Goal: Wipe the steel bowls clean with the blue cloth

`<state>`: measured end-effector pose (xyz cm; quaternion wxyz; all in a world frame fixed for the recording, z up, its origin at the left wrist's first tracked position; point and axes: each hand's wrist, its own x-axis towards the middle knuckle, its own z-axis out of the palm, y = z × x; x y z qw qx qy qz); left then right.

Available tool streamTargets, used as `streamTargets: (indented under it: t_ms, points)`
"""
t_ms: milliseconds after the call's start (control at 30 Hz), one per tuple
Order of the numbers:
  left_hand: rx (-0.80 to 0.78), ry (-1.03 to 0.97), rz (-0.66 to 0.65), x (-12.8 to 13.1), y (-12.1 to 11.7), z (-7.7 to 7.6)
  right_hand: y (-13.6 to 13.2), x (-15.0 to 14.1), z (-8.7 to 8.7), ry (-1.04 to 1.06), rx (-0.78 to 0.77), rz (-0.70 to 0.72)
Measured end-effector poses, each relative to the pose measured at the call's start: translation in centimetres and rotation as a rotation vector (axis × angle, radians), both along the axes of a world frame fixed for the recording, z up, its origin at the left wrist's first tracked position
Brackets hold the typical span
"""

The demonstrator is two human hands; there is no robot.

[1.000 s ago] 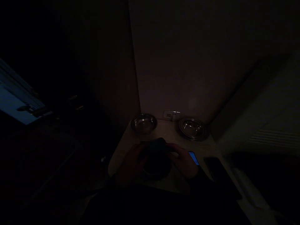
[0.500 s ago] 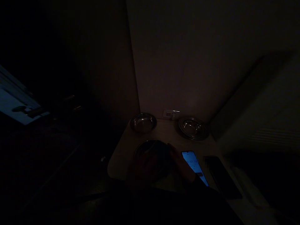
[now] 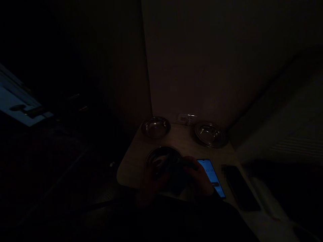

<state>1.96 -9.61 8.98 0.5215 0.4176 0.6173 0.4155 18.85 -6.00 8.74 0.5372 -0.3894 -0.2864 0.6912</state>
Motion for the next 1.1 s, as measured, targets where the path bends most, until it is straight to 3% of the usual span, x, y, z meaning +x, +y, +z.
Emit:
streamTargets:
  t_ms: [133, 267, 333, 467, 667, 800, 867, 933, 1000, 1100]
  points:
    - [-0.004, -0.006, -0.056, -1.2, -0.3, 0.7, -0.3, 0.7, 0.2, -0.106, 0.065, 0.176]
    - [0.024, 0.007, -0.269, -2.3, -1.3, 0.7, -0.8, 2.5, 0.0, -0.344, 0.208, 0.468]
    - [0.046, 0.01, -0.349, -2.7, -1.6, 0.6, -1.3, 3.0, -0.5, -0.469, 0.215, 0.519]
    - [0.074, 0.06, -0.425, -3.3, -1.6, 0.2, -2.6, 2.7, -2.1, -0.483, 0.088, 0.426]
    - [0.023, 0.199, -0.263, -3.1, -1.0, 0.0, -3.4, 1.1, -2.5, -0.353, 0.017, 0.423]
    - [0.039, 0.258, 0.047, -2.9, -0.4, 0.2, -3.0, 1.0, -2.2, -0.425, -0.006, 0.283]
    - [-0.004, 0.329, 0.255, -3.3, -0.2, 0.0, -2.7, 1.4, -2.2, -0.439, -0.031, 0.197]
    - [-0.064, 0.37, 0.367, -3.8, 0.1, -0.6, -2.4, 2.1, -2.3, -0.431, -0.064, 0.136]
    - [-0.134, 0.381, 0.345, -4.2, 0.2, -1.4, -2.1, 2.9, -2.6, -0.442, -0.063, 0.059]
    - [-0.209, 0.377, 0.154, -4.3, 0.3, -2.5, -1.8, 3.9, -3.2, -0.524, 0.01, -0.092]
